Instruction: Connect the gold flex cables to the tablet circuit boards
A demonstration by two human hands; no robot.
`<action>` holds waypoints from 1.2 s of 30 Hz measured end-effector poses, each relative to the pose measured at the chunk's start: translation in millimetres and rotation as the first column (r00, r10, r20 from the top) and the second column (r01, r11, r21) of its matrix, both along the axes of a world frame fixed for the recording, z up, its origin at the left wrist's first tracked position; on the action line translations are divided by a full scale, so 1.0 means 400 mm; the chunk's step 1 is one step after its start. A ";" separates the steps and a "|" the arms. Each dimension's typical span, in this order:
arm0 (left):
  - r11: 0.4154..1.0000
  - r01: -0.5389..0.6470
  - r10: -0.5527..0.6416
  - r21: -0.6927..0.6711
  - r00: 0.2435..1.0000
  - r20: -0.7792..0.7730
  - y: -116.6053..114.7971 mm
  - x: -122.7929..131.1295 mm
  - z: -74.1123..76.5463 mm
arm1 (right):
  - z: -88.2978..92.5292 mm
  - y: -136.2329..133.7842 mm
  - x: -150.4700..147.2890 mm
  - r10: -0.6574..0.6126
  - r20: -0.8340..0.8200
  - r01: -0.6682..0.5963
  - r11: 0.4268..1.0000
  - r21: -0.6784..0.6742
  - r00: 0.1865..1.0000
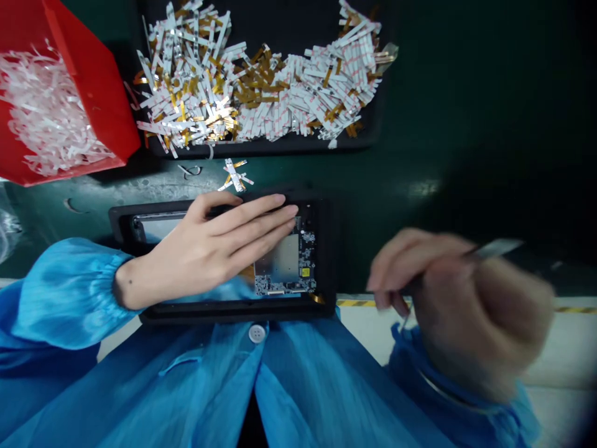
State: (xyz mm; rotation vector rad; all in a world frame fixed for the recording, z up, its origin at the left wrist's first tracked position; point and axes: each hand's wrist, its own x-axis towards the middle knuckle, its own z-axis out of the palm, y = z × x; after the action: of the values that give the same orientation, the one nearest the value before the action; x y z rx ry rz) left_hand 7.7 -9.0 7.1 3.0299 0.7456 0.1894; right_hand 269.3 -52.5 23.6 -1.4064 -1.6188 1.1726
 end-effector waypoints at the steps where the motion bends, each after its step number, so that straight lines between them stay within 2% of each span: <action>1: 1.000 0.003 -0.002 -0.005 1.000 0.008 -0.003 0.000 -0.003 | 0.012 -0.035 0.011 0.108 0.060 -0.106 0.994 -0.032 0.992; 3: 1.000 0.015 -0.015 0.012 1.000 0.025 -0.007 0.001 -0.005 | 0.027 -0.105 0.017 0.221 0.203 -0.212 0.975 -0.070 0.954; 4: 0.999 0.025 -0.026 0.023 0.999 0.023 -0.008 0.002 -0.005 | 0.028 -0.137 0.012 0.215 0.297 -0.206 0.977 -0.062 0.930; 6: 0.999 0.031 -0.031 0.025 1.000 -0.001 -0.009 0.002 -0.001 | 0.016 -0.188 -0.008 0.107 0.457 -0.147 0.988 0.052 0.883; 9: 1.000 0.021 -0.021 -0.008 1.000 0.001 -0.008 0.005 0.008 | -0.021 -0.228 -0.047 -0.074 0.581 -0.115 0.953 0.282 0.811; 11: 1.000 0.005 -0.005 -0.009 0.999 0.036 -0.009 0.014 0.013 | -0.046 -0.237 -0.070 -0.175 0.578 -0.057 0.931 0.360 0.797; 14: 0.999 -0.034 0.038 -0.034 0.992 0.118 -0.021 0.045 0.015 | -0.075 -0.237 -0.092 -0.306 0.477 0.107 0.911 0.399 0.824; 18: 0.972 0.033 -0.002 -0.231 0.991 0.134 -0.044 0.097 0.005 | -0.101 -0.236 -0.109 -0.408 0.355 0.237 0.868 0.436 0.841; 21: 0.933 0.053 -0.018 -0.355 0.995 0.102 -0.051 0.113 -0.006 | -0.120 -0.241 -0.113 -0.431 0.308 0.260 0.846 0.466 0.848; 27: 0.834 0.036 0.069 -0.550 0.983 0.168 -0.042 0.110 -0.007 | -0.155 -0.239 -0.083 -0.335 0.337 0.051 0.772 0.634 0.880; 32: 0.719 0.061 0.173 -0.692 0.949 0.264 -0.031 0.098 0.011 | -0.140 -0.209 -0.051 -0.224 0.495 -0.208 0.709 0.674 0.840; 36: 0.711 0.064 0.188 -0.701 0.942 0.277 -0.034 0.079 0.019 | -0.116 -0.189 -0.046 -0.166 0.526 -0.289 0.680 0.674 0.834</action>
State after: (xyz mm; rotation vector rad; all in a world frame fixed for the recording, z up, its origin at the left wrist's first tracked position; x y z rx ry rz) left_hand 39.3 -22.6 14.6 2.1651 0.6836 0.3179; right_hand 250.7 -128.3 -23.0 -1.1613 -2.2043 0.0057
